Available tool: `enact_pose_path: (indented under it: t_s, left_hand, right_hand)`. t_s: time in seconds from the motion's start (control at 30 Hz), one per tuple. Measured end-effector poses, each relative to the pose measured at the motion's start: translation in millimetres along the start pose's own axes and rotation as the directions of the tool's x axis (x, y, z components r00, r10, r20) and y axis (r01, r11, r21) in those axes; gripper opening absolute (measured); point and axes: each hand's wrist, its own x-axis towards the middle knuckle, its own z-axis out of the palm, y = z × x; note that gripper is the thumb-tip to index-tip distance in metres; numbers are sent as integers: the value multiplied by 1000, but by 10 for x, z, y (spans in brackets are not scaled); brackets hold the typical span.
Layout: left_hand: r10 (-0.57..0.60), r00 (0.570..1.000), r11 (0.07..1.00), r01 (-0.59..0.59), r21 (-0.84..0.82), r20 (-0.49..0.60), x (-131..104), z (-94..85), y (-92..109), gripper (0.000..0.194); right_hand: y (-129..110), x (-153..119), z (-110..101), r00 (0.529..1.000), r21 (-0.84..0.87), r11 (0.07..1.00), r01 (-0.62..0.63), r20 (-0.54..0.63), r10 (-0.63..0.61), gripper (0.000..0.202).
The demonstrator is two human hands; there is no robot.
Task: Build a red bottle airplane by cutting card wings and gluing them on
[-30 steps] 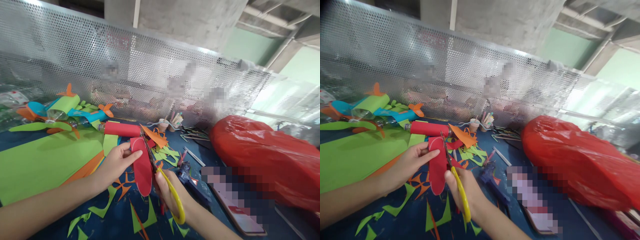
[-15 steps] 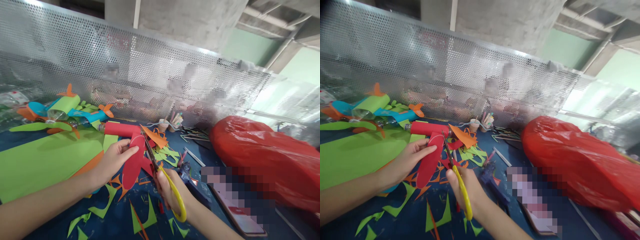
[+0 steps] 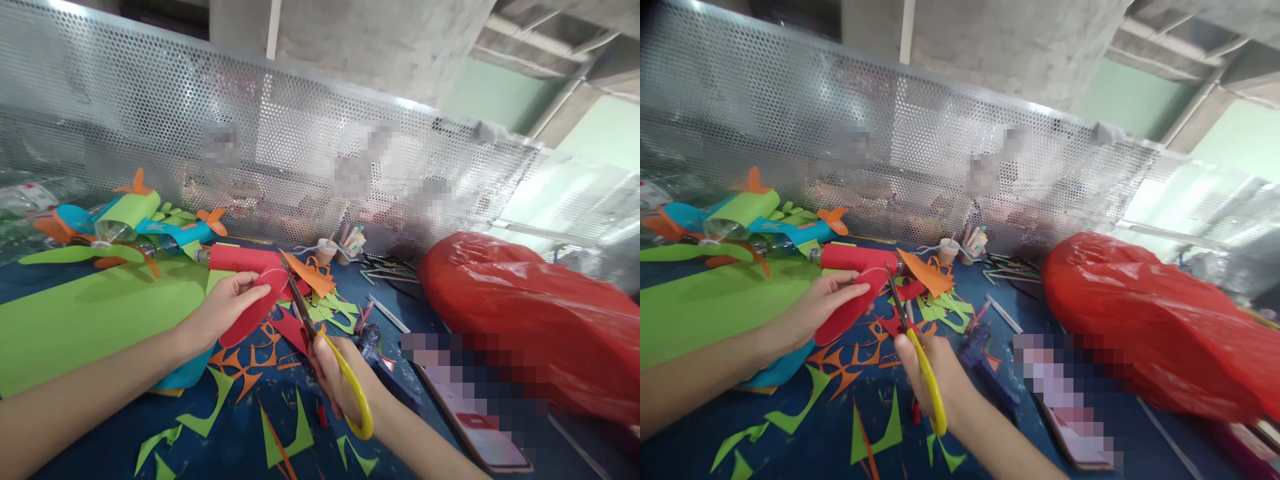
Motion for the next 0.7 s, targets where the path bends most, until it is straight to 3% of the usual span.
enact_pose_path:
  t_s: [0.13,0.23,0.33,0.37,0.4,0.47,0.53,0.6,0.7]
  left_hand:
    - [-3,999,996,-1,94,47,56,-53,-14,24]
    - [156,987,941,-136,310,-41,79,-67,-19,28]
    - [479,866,738,-308,600,-143,25,-24,9,27]
    - [535,836,676,-338,655,-122,-14,5,25,21]
    - [537,840,653,-358,668,-75,-60,40,39,13]
    - [407,910,691,-364,625,79,-163,123,50,24]
    - [208,955,798,-291,527,212,-254,210,20,40]
    - [-14,946,941,-97,324,324,-311,286,-46,35]
    - [-153,921,987,157,19,357,-337,358,-153,33]
  right_hand:
    - [11,-2,1,1000,-30,1000,-6,-28,6,58]
    - [22,4,6,1000,-24,1000,-10,-26,10,58]
    - [29,12,12,1000,-15,1000,-2,-29,1,59]
    - [31,14,15,999,-13,1000,2,-33,-2,59]
    - [33,16,19,999,-12,1000,4,-38,-5,59]
    - [40,14,29,999,-10,1000,7,-38,-8,59]
    - [52,6,44,999,-4,1000,10,-30,-10,60]
    - [66,-12,65,1000,12,1000,9,-19,-9,61]
    - [72,-51,105,999,63,998,15,-33,-13,62]
